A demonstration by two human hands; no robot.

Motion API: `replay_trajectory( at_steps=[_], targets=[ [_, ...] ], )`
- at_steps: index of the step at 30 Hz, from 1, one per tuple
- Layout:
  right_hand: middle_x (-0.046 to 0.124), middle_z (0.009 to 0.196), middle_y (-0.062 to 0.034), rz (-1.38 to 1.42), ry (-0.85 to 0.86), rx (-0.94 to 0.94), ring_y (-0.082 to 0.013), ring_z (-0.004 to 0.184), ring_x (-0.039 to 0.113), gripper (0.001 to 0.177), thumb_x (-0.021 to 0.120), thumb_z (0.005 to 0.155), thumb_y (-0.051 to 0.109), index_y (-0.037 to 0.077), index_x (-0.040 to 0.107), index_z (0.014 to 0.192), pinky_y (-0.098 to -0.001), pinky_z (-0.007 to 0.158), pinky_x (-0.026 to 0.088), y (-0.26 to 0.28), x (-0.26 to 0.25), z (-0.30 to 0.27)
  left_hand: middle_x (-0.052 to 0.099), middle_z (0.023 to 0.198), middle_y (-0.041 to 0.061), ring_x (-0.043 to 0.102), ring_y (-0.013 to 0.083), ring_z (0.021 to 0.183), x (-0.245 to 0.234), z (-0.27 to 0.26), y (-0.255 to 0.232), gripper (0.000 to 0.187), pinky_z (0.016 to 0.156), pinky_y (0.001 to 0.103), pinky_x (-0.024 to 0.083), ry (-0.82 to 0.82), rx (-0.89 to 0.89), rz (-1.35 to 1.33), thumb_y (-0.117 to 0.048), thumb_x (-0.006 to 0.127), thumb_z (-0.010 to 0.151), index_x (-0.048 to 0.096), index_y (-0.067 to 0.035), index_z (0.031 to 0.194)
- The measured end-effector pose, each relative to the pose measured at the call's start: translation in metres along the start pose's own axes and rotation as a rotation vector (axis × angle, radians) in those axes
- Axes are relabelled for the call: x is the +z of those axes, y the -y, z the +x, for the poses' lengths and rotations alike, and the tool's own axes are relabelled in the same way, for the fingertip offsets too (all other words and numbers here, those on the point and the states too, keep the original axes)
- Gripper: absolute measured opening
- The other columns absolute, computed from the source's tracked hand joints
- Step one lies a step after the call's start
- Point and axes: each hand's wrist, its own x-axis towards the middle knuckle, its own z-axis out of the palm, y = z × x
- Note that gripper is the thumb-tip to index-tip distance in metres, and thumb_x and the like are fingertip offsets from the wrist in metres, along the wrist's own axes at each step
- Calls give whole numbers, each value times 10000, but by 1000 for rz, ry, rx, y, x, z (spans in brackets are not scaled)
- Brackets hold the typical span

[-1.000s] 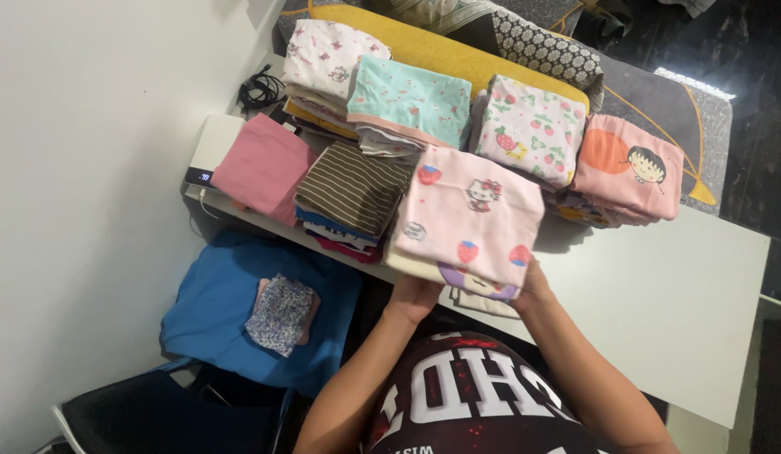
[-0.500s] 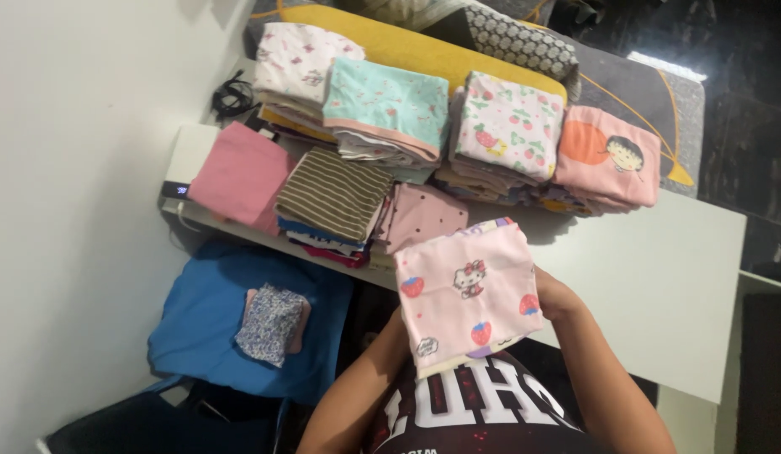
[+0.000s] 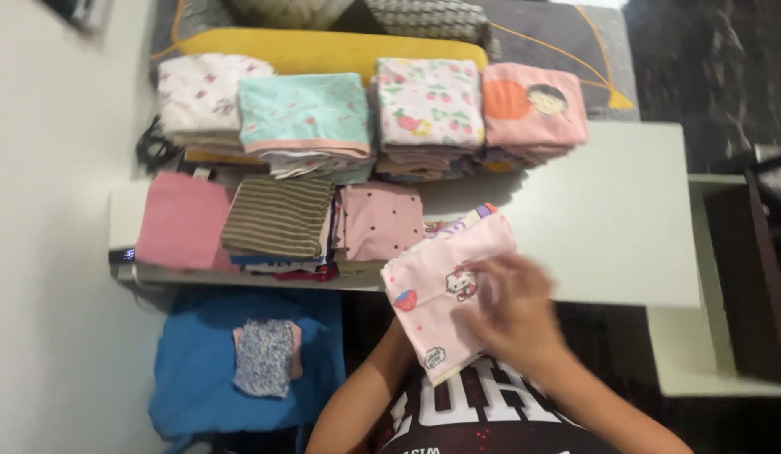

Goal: Fold baby clothes and organize them into a drawer.

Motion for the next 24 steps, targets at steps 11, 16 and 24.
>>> replay_trajectory(
  at_steps=[11,16,24],
  targets=[
    [342,1541,-179,-55,-82,190,-420,1488,262,566,639,831,141,112,491,1376,-626,1180,128,19,9,-80,585,1369,158,604,249,1172,51,-31,-20,612,971,346,528,410,35,342,-357,605,1025,467,3,1500],
    [309,1564,-173,-42,-148,529,-368,1441,311,557,620,838,109,231,509,1370,-530,1172,248,13,-10,-134,611,1349,179,631,283,1168,91,-37,33,692,994,381,528,471,-340,-137,-401,625,939,470,11,1473],
    [552,1333,-113,862,-462,915,-219,1220,575,537,393,1019,461,160,314,1457,-390,1004,454,-57,-41,-241,623,1393,188,644,310,1236,97,-88,229,880,1110,437,491,452,-1038,-730,-518,663,836,455,9,1510]
  ],
)
